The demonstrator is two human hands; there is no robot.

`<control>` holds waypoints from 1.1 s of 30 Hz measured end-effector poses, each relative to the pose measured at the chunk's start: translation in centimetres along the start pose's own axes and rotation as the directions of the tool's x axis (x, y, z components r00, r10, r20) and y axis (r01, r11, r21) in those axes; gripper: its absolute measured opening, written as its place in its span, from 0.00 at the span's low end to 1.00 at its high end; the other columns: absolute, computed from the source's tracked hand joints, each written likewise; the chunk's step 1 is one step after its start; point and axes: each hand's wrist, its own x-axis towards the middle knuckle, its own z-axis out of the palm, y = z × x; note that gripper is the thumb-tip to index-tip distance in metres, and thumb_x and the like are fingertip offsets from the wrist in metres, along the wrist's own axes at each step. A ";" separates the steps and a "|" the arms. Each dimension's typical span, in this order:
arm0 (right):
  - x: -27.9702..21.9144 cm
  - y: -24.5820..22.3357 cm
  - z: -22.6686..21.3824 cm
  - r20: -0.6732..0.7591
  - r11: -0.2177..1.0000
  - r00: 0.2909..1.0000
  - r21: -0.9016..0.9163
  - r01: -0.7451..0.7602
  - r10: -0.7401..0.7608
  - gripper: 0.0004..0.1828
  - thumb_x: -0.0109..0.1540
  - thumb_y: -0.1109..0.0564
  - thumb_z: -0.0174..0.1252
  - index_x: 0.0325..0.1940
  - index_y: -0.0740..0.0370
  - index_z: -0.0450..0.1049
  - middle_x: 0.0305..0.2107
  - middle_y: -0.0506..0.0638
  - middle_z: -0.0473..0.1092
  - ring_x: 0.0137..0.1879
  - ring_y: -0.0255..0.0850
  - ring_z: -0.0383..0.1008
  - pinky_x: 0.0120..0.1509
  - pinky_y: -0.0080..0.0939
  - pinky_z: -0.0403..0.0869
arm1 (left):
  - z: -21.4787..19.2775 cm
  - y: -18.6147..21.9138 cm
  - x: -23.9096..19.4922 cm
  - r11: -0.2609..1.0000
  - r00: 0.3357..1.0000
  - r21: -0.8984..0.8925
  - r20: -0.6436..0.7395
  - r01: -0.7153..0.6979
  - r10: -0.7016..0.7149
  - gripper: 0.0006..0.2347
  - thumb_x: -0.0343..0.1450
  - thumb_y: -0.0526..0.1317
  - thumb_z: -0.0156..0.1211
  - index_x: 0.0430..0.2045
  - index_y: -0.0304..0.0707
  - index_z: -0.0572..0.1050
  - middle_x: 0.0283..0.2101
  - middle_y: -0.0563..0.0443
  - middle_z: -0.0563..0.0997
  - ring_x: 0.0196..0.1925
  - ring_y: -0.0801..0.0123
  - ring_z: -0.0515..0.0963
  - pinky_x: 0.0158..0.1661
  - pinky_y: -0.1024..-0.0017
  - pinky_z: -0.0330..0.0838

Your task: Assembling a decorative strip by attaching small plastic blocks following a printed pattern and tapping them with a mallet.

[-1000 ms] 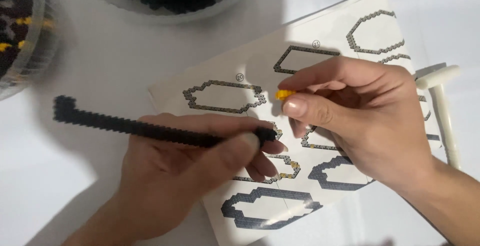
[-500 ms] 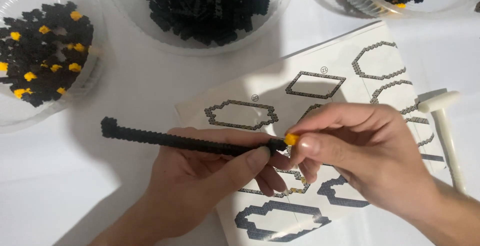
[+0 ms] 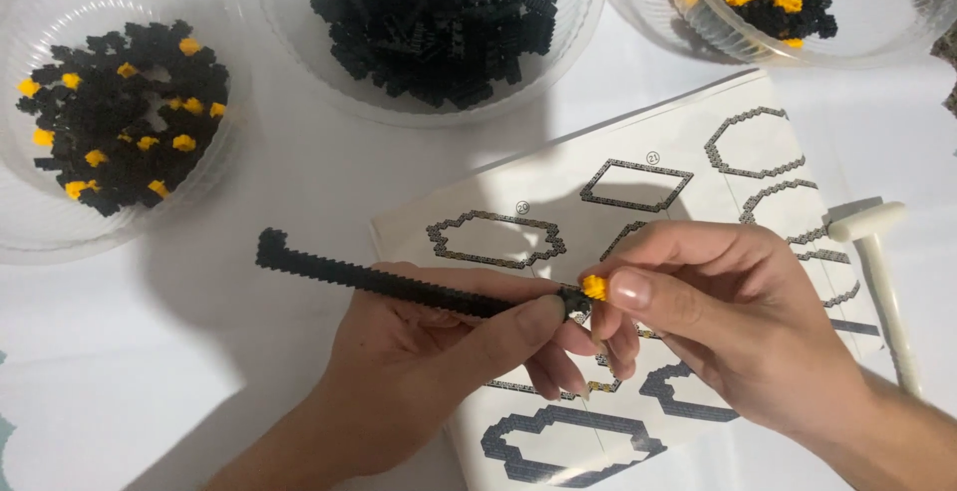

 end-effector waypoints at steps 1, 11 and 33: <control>0.0 0.0 0.0 -0.008 1.000 1.000 -0.007 -0.008 0.008 0.08 0.57 0.63 0.58 0.30 0.74 0.77 0.21 0.62 0.77 0.20 0.44 0.73 0.23 0.37 0.76 | 0.0 0.1 0.0 1.000 1.000 0.010 0.000 0.005 -0.005 0.08 0.68 0.32 0.56 0.34 0.23 0.77 0.31 0.37 0.83 0.26 0.59 0.82 0.31 0.69 0.83; -0.3 0.0 0.3 -0.032 0.998 0.998 -0.029 -0.054 0.053 0.08 0.57 0.62 0.58 0.31 0.74 0.77 0.21 0.62 0.77 0.19 0.45 0.73 0.21 0.36 0.75 | 0.0 0.1 0.0 0.999 0.999 0.013 -0.016 0.033 -0.033 0.08 0.68 0.33 0.56 0.32 0.24 0.78 0.29 0.40 0.83 0.25 0.60 0.82 0.29 0.71 0.82; -0.5 0.6 0.2 -0.105 0.997 0.992 -0.023 -0.079 0.076 0.08 0.56 0.63 0.59 0.32 0.75 0.77 0.19 0.62 0.75 0.19 0.44 0.71 0.20 0.35 0.72 | 0.1 -0.4 0.0 0.999 1.000 0.028 -0.015 -0.019 0.019 0.07 0.69 0.33 0.54 0.32 0.24 0.76 0.29 0.38 0.82 0.26 0.60 0.82 0.28 0.71 0.81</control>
